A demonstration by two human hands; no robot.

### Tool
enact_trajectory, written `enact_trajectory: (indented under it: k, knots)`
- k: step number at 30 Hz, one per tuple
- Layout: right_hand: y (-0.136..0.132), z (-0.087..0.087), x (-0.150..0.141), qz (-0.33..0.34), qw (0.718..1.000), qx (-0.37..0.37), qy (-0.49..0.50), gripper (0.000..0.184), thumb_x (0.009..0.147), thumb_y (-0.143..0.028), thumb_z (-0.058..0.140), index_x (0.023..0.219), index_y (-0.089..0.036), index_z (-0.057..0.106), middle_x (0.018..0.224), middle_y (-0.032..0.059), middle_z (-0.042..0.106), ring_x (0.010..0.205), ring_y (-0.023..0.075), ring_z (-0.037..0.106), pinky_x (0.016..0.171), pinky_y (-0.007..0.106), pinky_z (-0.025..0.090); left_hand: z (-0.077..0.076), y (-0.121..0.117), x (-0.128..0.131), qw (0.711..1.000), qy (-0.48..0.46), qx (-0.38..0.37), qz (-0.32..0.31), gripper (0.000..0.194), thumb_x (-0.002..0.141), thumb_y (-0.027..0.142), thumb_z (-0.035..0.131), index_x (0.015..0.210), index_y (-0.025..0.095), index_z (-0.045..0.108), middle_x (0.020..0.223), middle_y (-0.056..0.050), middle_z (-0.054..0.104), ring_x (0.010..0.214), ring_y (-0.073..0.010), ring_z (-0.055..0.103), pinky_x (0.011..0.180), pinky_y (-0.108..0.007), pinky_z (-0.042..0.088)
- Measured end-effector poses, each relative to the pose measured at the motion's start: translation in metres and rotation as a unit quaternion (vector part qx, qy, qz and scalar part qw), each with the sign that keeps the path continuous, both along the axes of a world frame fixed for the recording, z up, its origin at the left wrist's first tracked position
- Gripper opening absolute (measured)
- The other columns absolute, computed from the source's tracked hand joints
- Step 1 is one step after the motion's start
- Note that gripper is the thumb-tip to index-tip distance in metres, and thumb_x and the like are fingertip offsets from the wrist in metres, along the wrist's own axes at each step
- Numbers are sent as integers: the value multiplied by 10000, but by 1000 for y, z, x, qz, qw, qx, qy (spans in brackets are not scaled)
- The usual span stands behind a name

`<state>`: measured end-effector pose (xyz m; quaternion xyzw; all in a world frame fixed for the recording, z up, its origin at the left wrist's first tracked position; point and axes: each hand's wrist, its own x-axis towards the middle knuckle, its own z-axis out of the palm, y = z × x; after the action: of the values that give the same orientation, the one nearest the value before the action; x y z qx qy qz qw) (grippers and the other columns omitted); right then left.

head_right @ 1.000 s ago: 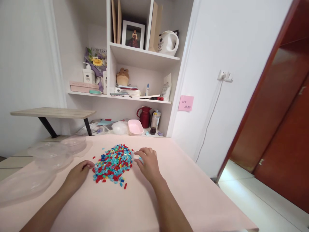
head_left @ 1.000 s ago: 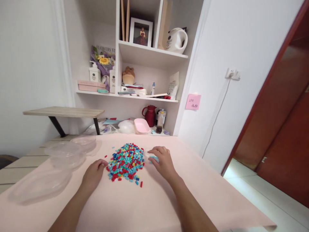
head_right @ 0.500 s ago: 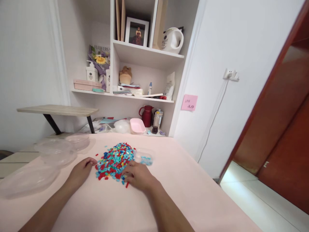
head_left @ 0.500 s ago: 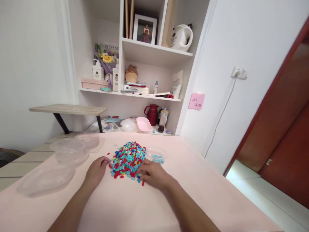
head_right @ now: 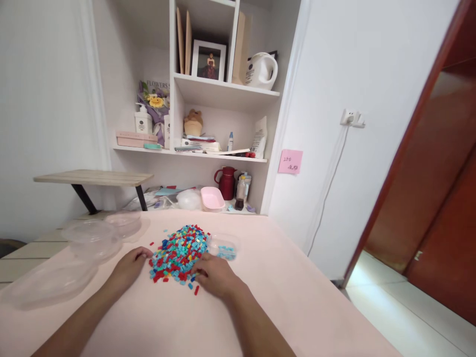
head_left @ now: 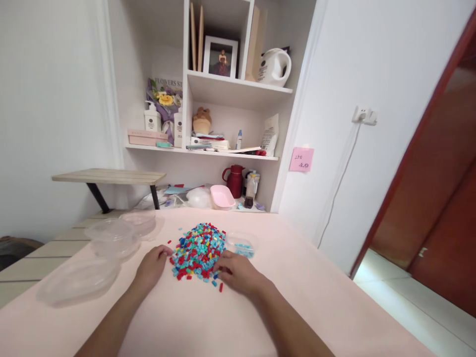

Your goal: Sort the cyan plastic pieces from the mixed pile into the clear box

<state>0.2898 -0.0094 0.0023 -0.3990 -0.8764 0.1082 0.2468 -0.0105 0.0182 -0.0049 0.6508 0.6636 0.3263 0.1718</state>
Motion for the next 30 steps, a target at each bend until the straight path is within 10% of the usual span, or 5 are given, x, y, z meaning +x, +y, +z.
enact_trajectory:
  k: [11, 22, 30]
  knots:
    - [0, 4, 0, -22, 996, 10, 83, 183, 803, -171, 627, 862, -268, 769, 892, 12, 699, 808, 155, 638, 749, 241, 461, 38, -18, -22, 992, 75, 72, 70, 243, 928, 177, 468, 1075, 221, 657, 1278, -61, 574, 1260, -207, 508, 1087, -434, 415]
    - [1, 14, 8, -8, 972, 15, 235, 191, 905, -305, 601, 937, -260, 783, 856, 22, 756, 707, 160, 669, 671, 257, 500, -8, -81, 5, 985, 138, 57, 85, 444, 876, 138, 356, 1160, 266, 672, 1423, -95, 499, 1293, -274, 501, 1027, -425, 445]
    - [7, 23, 41, -232, 895, 172, 340, 285, 945, -397, 536, 1001, -217, 750, 888, 71, 707, 750, 185, 613, 712, 307, 472, -4, -82, 20, 963, 267, -25, 22, 477, 925, 199, 320, 1297, 329, 589, 1417, -29, 566, 1309, -216, 485, 1086, -437, 341]
